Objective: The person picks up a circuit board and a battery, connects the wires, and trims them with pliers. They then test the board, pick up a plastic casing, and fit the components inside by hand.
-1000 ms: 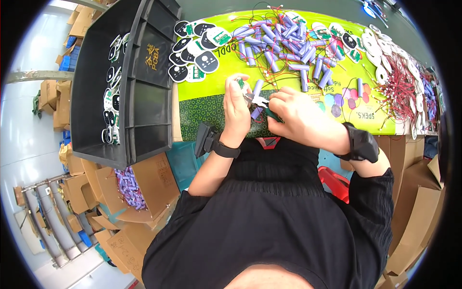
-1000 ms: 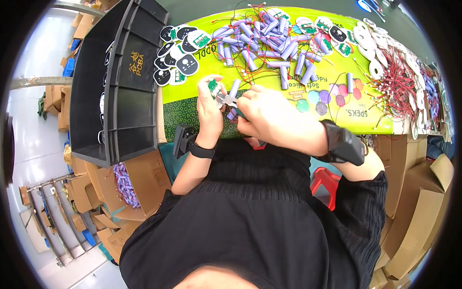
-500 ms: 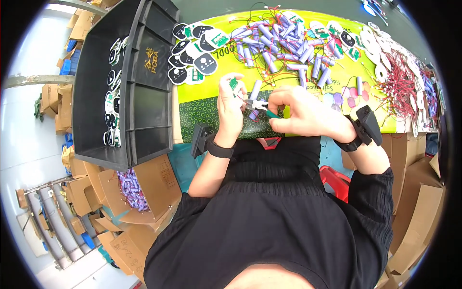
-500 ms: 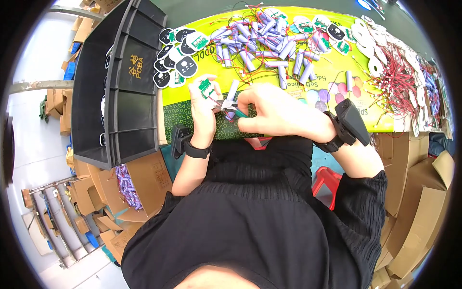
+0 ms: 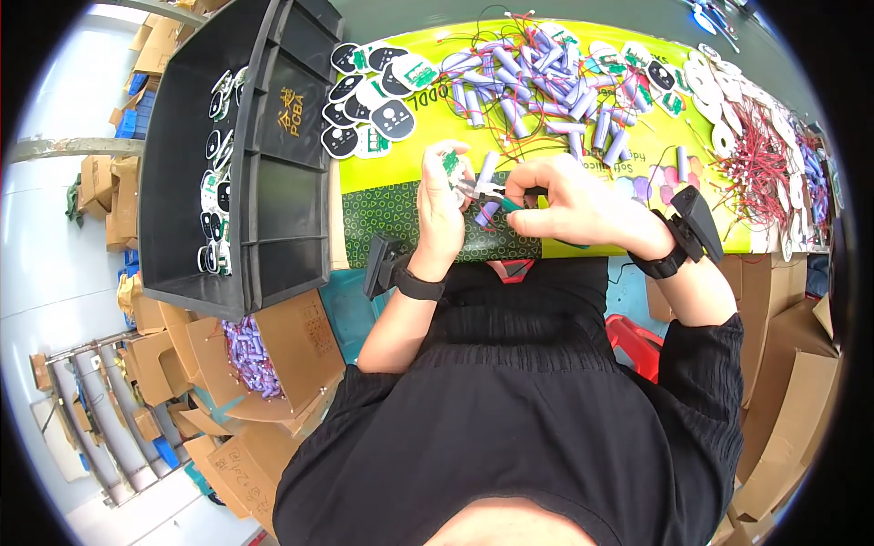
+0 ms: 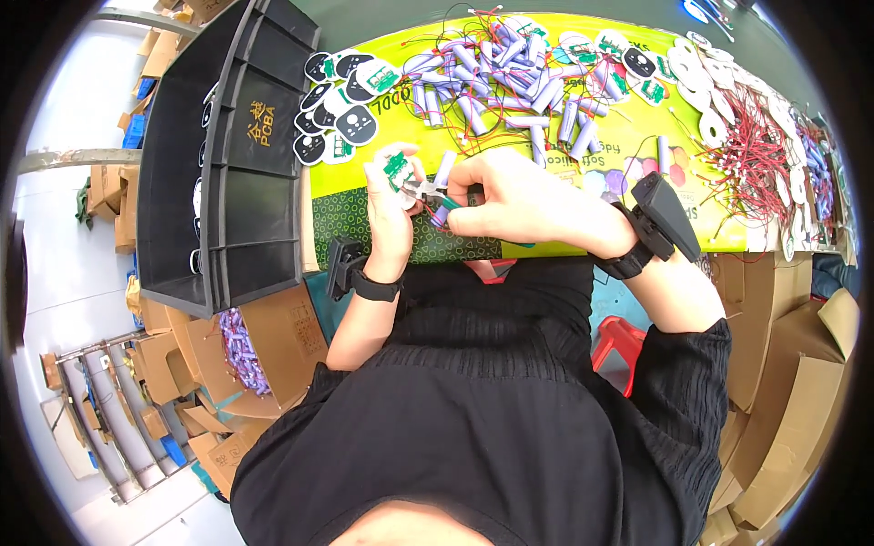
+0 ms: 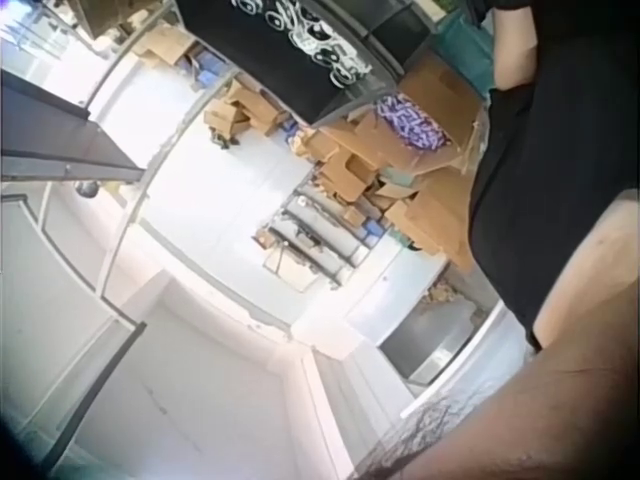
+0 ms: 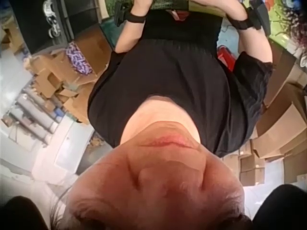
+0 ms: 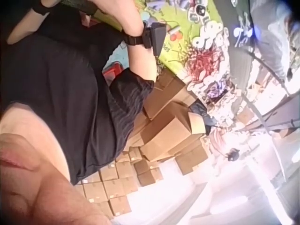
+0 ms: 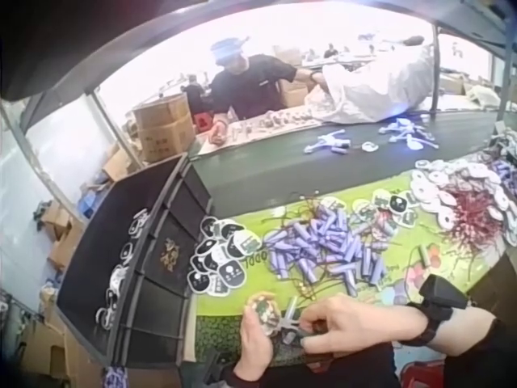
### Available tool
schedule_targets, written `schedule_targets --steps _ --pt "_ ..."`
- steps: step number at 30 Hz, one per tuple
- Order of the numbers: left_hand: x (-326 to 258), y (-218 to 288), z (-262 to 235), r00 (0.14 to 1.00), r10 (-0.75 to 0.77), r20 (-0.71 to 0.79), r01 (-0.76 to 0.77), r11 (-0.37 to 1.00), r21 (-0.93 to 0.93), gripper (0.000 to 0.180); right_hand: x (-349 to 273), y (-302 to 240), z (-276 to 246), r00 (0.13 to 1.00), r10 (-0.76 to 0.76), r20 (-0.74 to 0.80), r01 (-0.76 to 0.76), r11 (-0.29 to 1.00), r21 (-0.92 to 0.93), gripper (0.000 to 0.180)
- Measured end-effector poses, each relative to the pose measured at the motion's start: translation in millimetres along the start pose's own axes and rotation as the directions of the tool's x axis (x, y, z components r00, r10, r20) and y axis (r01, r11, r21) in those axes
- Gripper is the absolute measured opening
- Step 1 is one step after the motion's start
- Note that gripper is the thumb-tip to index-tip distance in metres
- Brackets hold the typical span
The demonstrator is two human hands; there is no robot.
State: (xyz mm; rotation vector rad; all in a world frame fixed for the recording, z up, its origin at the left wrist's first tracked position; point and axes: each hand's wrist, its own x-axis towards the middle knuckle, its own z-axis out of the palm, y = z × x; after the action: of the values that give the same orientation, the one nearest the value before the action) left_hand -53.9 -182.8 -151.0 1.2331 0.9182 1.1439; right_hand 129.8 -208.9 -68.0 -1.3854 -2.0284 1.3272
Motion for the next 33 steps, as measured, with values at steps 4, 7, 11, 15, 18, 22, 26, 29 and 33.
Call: schedule_targets --steps 4,7,11,15,18,22,26,29,33 --pt "-0.1 2.9 -0.3 1.000 -0.009 0.016 0.009 1.000 0.028 0.055 1.9 -2.4 -1.8 1.000 -0.022 -0.014 0.022 0.999 0.026 0.030" --pt "0.5 -0.5 -3.3 0.999 0.013 0.030 -0.015 0.997 0.081 0.052 0.1 -8.2 -3.1 0.995 0.072 0.073 -0.075 0.997 0.030 0.028" --pt "0.7 -3.5 -1.5 0.997 0.072 -0.024 -0.066 0.979 0.194 0.046 -1.6 -3.6 11.2 0.960 -0.272 -0.069 0.225 0.892 -0.392 0.027" --pt "-0.1 -1.6 -2.4 0.999 0.034 -0.017 -0.029 0.966 0.255 0.040 -3.2 -2.2 17.8 0.928 -0.351 -0.121 0.239 0.814 -0.529 0.023" --pt "-2.5 1.2 0.0 0.988 0.151 -0.009 -0.141 0.940 0.310 0.044 -4.3 -12.6 -6.5 0.984 0.086 0.158 -0.091 0.996 0.023 0.023" --pt "0.2 13.6 0.1 0.998 0.064 -0.016 -0.065 0.998 -0.008 0.050 1.3 8.3 -3.2 0.997 0.014 0.080 -0.027 0.987 0.159 0.027" --pt "4.5 13.7 -8.5 1.000 0.013 -0.027 -0.018 0.987 -0.162 0.056 -1.3 0.6 -4.7 1.000 0.016 -0.007 -0.016 0.999 -0.040 0.027" --pt "4.8 16.9 -12.5 0.999 -0.026 -0.045 0.015 0.974 -0.228 0.056 9.7 20.4 -2.8 0.911 -0.348 -0.221 0.209 0.852 -0.480 0.027" --pt "2.6 25.2 -8.9 0.994 -0.097 -0.048 0.078 0.949 -0.306 0.055 31.1 33.5 5.9 0.885 -0.326 -0.333 0.092 0.823 -0.560 0.025"
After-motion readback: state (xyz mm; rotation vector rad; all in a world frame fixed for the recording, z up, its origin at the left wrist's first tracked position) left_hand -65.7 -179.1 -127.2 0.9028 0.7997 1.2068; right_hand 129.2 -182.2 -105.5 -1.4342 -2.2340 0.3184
